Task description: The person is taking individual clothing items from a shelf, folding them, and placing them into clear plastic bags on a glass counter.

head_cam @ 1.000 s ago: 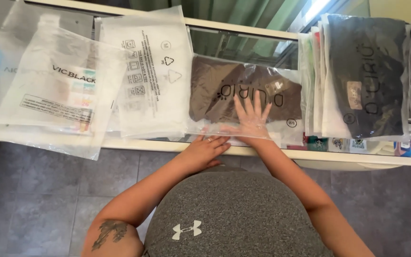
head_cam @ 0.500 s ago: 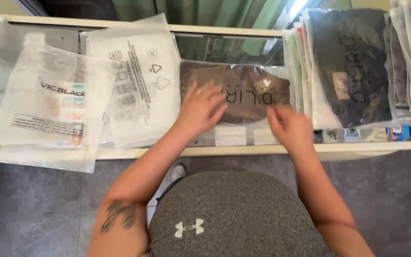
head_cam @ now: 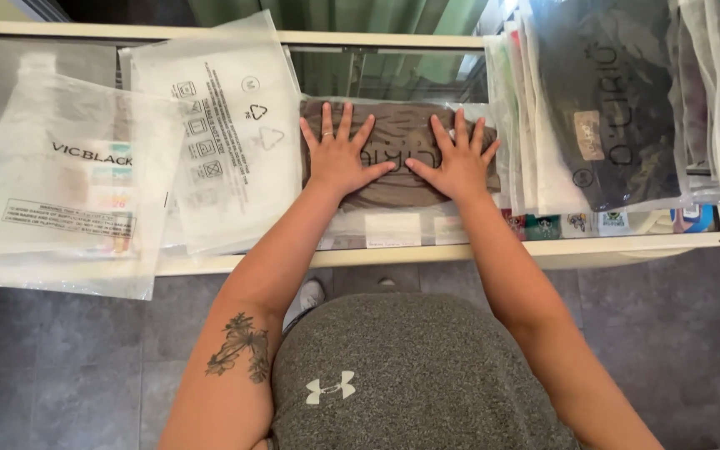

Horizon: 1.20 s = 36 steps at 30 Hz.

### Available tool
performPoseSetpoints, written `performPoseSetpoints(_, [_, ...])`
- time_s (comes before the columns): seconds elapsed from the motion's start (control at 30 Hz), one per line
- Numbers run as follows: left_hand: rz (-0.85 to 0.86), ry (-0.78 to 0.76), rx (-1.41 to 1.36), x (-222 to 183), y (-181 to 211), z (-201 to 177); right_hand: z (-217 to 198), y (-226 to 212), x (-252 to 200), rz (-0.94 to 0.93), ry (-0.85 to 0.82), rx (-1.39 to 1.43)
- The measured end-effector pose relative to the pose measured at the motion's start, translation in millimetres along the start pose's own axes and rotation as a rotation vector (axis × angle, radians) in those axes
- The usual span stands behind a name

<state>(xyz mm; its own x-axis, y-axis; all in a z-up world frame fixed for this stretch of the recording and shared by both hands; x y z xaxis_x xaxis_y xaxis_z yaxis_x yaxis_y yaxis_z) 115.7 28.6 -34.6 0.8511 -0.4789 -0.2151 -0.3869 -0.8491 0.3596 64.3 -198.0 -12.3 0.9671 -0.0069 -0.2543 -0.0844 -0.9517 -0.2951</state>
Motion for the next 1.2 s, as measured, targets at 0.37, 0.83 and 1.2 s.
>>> performPoseSetpoints(0.37, [0.105, 0.24, 0.039, 3.4, -6.5, 7.4, 9.1, 33.7, 2.4, -0.214, 0.141, 0.159])
performPoseSetpoints(0.83, [0.715, 0.208, 0.168, -47.6, 138.0, 132.9, 27.7, 150.7, -157.0, -0.194, 0.244, 0.066])
performPoseSetpoints(1.2, [0.613, 0.487, 0.257, -29.6, 141.7, 171.7, 4.8, 131.8, -151.7, -0.414, 0.137, 0.235])
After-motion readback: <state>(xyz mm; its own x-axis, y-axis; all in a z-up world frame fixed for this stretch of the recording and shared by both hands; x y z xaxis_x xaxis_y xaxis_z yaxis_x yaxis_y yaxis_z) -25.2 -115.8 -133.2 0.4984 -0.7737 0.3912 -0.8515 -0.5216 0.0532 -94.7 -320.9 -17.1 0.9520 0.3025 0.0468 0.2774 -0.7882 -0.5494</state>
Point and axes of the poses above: each hand's wrist, its own x-axis towards the middle knuckle, its own z-axis out of the palm, y = z × x, the point moved 4 cm from there along x, towards the middle knuckle, and after that the axes turned 13 degrees about -y, right-handed, at the moved point
